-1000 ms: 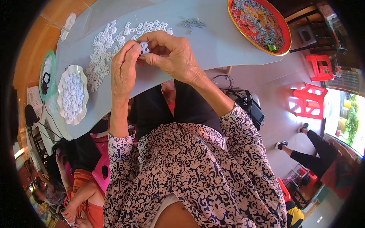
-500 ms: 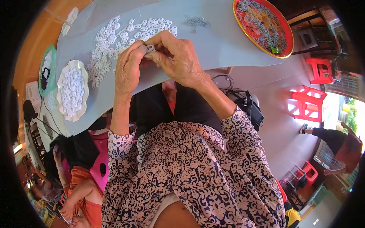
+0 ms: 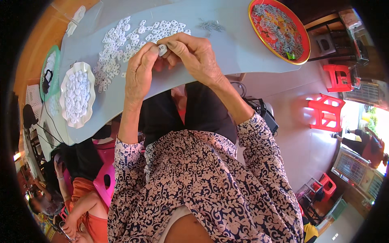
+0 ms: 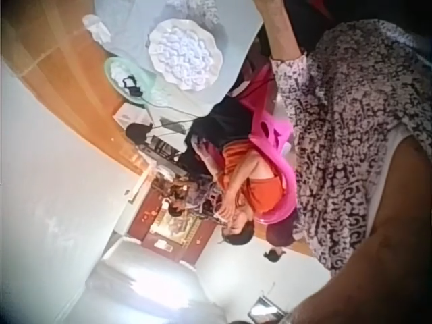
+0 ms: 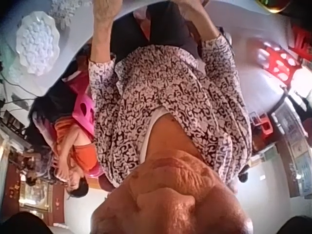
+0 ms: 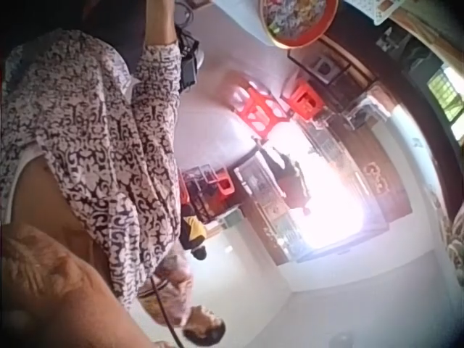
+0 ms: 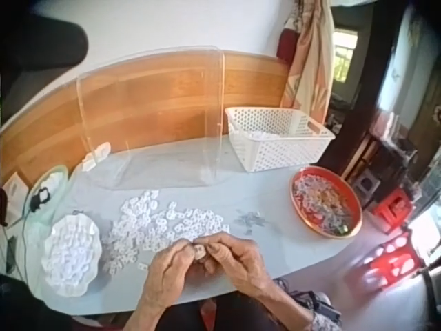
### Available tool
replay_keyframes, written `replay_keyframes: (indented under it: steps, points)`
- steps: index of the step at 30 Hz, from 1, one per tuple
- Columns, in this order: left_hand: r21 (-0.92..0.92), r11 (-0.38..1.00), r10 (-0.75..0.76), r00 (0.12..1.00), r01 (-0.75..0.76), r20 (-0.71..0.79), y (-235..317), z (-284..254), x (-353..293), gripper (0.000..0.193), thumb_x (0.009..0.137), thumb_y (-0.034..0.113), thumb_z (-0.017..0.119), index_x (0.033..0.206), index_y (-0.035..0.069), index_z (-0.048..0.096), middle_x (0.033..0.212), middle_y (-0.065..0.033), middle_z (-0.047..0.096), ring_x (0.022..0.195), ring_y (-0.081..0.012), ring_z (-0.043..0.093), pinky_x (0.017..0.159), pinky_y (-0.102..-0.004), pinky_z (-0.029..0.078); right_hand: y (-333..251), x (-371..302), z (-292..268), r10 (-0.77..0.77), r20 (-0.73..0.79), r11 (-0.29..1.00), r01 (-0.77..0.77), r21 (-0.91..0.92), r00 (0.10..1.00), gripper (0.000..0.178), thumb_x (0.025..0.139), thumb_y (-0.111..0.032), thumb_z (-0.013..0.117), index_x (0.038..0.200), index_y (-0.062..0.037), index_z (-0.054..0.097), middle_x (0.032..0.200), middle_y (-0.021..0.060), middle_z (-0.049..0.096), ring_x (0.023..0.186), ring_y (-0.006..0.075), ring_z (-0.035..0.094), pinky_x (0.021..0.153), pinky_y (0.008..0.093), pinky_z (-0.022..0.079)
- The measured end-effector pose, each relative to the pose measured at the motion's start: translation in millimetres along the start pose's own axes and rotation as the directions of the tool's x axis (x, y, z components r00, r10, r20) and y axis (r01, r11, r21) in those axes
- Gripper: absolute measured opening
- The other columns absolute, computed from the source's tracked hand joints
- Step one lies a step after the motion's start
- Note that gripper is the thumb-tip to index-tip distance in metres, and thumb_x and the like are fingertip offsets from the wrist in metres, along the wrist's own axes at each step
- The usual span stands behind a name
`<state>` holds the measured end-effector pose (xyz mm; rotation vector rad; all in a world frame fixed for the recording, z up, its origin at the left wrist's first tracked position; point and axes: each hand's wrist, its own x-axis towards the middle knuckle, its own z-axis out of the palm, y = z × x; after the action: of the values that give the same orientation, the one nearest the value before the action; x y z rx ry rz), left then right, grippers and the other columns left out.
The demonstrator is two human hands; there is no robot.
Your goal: Assembling small white plastic components manually at a table.
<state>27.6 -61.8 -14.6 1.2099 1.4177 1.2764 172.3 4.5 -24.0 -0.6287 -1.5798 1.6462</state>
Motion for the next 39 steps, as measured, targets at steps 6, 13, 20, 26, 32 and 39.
replay_keyframes:
  steps: [6, 13, 20, 26, 32, 39]
  points:
    - [0.047, 0.991, 0.125, 0.992, -0.126, 0.01, 8, 6, 1, 0.021, 0.093, 0.019, 0.045, 0.083, 0.0, 0.049, 0.066, -0.0013, 0.044, 0.062, -0.0081, 0.038, 0.056, -0.0257, 0.036, 1, -1, -5, 0.012, -0.062, 0.998, -0.016, -0.054, 0.998, 0.014, 0.088, -0.005, 0.058, 0.097, 0.0031, 0.063, 0.077, 0.003, 0.062, 0.065, 0.0068, 0.055, 0.059, 0.0226, 0.049]
    - [0.038, 0.985, 0.168, 0.984, -0.166, -0.06, -4, 9, -9, 0.017, 0.088, 0.016, 0.049, 0.084, 0.0, 0.053, 0.067, 0.0005, 0.047, 0.062, -0.0073, 0.039, 0.055, -0.0236, 0.035, -3, -8, 0, -0.007, -0.099, 0.997, 0.0, -0.076, 0.995, 0.014, 0.084, -0.001, 0.055, 0.097, 0.0038, 0.059, 0.08, 0.0052, 0.062, 0.068, 0.0072, 0.056, 0.063, 0.0229, 0.048]
    - [-0.111, 0.991, 0.06, 0.984, -0.079, -0.167, -13, -5, -29, 0.02, 0.092, 0.016, 0.047, 0.086, 0.001, 0.057, 0.072, -0.0005, 0.053, 0.067, -0.0068, 0.045, 0.061, -0.0223, 0.037, -54, 94, -88, -0.412, -0.316, 0.668, 0.047, -0.743, 0.854, 0.01, 0.083, -0.011, 0.059, 0.086, -0.0033, 0.065, 0.07, 0.0045, 0.063, 0.057, 0.0095, 0.055, 0.054, 0.0239, 0.046]
    - [-0.412, 0.901, 0.023, 0.963, -0.136, -0.267, -17, 5, -19, 0.027, 0.095, 0.02, 0.042, 0.079, 0.001, 0.054, 0.074, -0.004, 0.055, 0.07, -0.0086, 0.048, 0.064, -0.0214, 0.037, -54, 166, -178, -0.681, -0.095, 0.354, 0.212, -0.911, 0.726, 0.01, 0.081, -0.008, 0.06, 0.083, 0.0004, 0.064, 0.07, 0.0082, 0.061, 0.067, 0.0135, 0.057, 0.06, 0.0278, 0.046]
    - [-0.407, 0.901, 0.008, 0.942, -0.152, -0.334, -28, -9, -25, 0.032, 0.097, 0.024, 0.037, 0.08, 0.002, 0.054, 0.074, -0.0033, 0.055, 0.064, -0.0054, 0.042, 0.057, -0.0197, 0.031, -17, 104, -41, -0.322, 0.213, 0.575, 0.369, -0.73, 0.923, 0.009, 0.082, -0.009, 0.061, 0.088, -0.0041, 0.066, 0.074, 0.0062, 0.065, 0.062, 0.0111, 0.058, 0.058, 0.0259, 0.047]
    - [-0.41, 0.903, 0.011, 0.963, -0.124, -0.268, -24, -2, -24, 0.033, 0.097, 0.024, 0.037, 0.08, 0.001, 0.054, 0.07, -0.0027, 0.053, 0.065, -0.0077, 0.044, 0.06, -0.022, 0.035, 11, 112, -5, -0.148, 0.456, 0.479, 0.467, -0.743, 0.878, 0.015, 0.08, -0.008, 0.061, 0.094, -0.004, 0.065, 0.078, 0.0082, 0.061, 0.067, 0.0221, 0.058, 0.065, 0.0328, 0.048]
